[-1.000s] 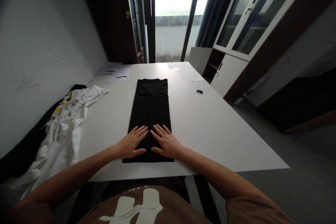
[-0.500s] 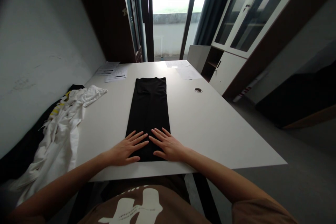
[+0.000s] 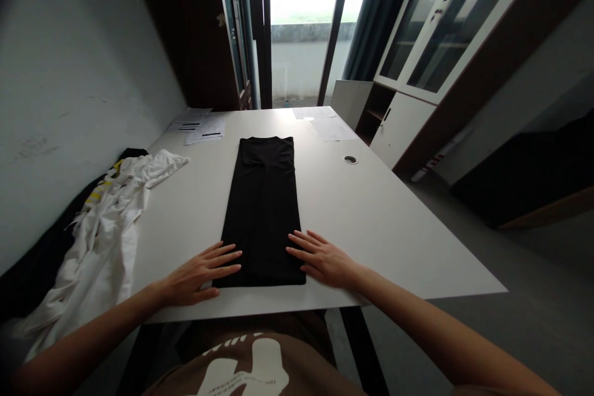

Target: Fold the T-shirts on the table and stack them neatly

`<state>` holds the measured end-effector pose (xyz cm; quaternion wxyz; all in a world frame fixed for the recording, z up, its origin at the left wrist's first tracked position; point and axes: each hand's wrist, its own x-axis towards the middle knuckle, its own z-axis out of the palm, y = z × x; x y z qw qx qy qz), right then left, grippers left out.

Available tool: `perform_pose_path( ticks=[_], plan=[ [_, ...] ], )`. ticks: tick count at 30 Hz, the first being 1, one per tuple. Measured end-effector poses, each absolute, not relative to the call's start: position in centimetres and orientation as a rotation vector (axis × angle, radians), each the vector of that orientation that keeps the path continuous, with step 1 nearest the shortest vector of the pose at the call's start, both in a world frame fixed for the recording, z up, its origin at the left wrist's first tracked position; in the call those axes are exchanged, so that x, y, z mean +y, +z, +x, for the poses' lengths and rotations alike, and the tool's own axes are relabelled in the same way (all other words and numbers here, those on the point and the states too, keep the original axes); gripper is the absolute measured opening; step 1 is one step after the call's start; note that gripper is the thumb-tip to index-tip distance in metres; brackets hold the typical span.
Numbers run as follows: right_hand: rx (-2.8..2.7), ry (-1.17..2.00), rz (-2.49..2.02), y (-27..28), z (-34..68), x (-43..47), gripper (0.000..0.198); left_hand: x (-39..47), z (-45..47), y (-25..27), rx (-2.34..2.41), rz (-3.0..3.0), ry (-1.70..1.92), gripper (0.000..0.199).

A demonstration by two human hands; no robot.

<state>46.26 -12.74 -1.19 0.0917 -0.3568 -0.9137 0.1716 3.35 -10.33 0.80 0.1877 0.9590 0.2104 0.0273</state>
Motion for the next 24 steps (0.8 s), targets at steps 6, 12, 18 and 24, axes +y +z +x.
perform_pose_path(
  ticks=[6,12,18,24],
  plan=[
    [-2.718,0.474,-1.106,-1.1,47.4,-13.5,0.064,-9.3,-0.6,-0.5,0.897,2.687,0.171,0.085],
    [-2.714,0.432,-1.021,-1.0,45.8,-13.0,0.079,-8.6,0.5,-1.4,0.97,2.694,0.229,0.087],
    [-2.605,0.37,-0.988,-2.5,45.9,-12.1,0.061,-7.8,1.6,-2.5,1.021,2.712,0.291,0.056],
    [-2.633,0.405,-1.0,-2.2,45.0,-11.8,0.076,-7.4,1.8,-2.1,0.983,2.653,0.257,0.07]
  ],
)
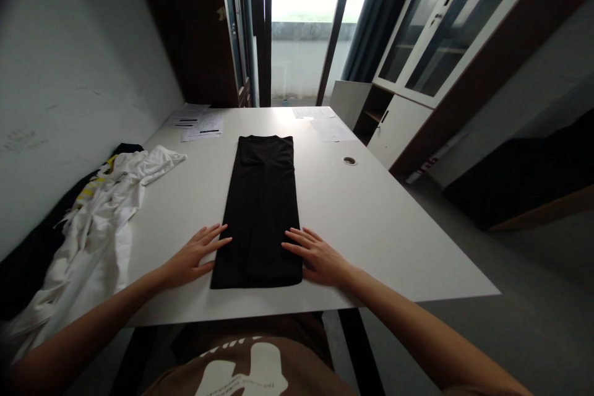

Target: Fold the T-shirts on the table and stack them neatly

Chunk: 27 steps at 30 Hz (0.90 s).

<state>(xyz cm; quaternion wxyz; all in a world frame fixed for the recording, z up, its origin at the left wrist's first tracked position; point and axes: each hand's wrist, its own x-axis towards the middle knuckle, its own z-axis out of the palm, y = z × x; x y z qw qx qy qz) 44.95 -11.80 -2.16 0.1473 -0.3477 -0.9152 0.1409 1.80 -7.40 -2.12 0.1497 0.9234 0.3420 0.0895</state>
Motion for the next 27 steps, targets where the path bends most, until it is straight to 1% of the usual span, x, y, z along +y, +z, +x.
perform_pose_path(
  ticks=[5,9,11,15,19,22,27],
  plan=[
    [-2.595,0.385,-0.999,-2.5,42.8,-11.0,0.074,-7.0,3.7,-1.6,0.906,2.664,0.249,0.087],
    [-2.569,0.434,-0.897,-2.7,42.3,-10.3,0.064,-6.7,4.5,-2.1,0.909,2.685,0.305,0.085],
    [-2.574,0.46,-0.868,-2.5,42.4,-10.1,0.062,-6.5,4.5,-2.3,0.899,2.685,0.346,0.084],
    [-2.663,0.492,-0.821,-1.7,42.3,-10.1,0.072,-6.3,4.7,-2.0,0.836,2.703,0.39,0.085],
    [-2.719,0.558,-0.761,-1.3,42.2,-10.2,0.074,-6.4,5.3,-1.1,0.639,2.773,0.26,0.083],
    [-2.705,0.627,-0.755,-1.1,42.3,-10.4,0.078,-6.7,5.4,-0.5,0.544,2.77,0.153,0.089],
    [-2.653,0.784,-0.756,-0.4,42.3,-11.5,0.087,-7.8,4.8,0.5,0.541,2.682,0.076,0.098]
  ],
)
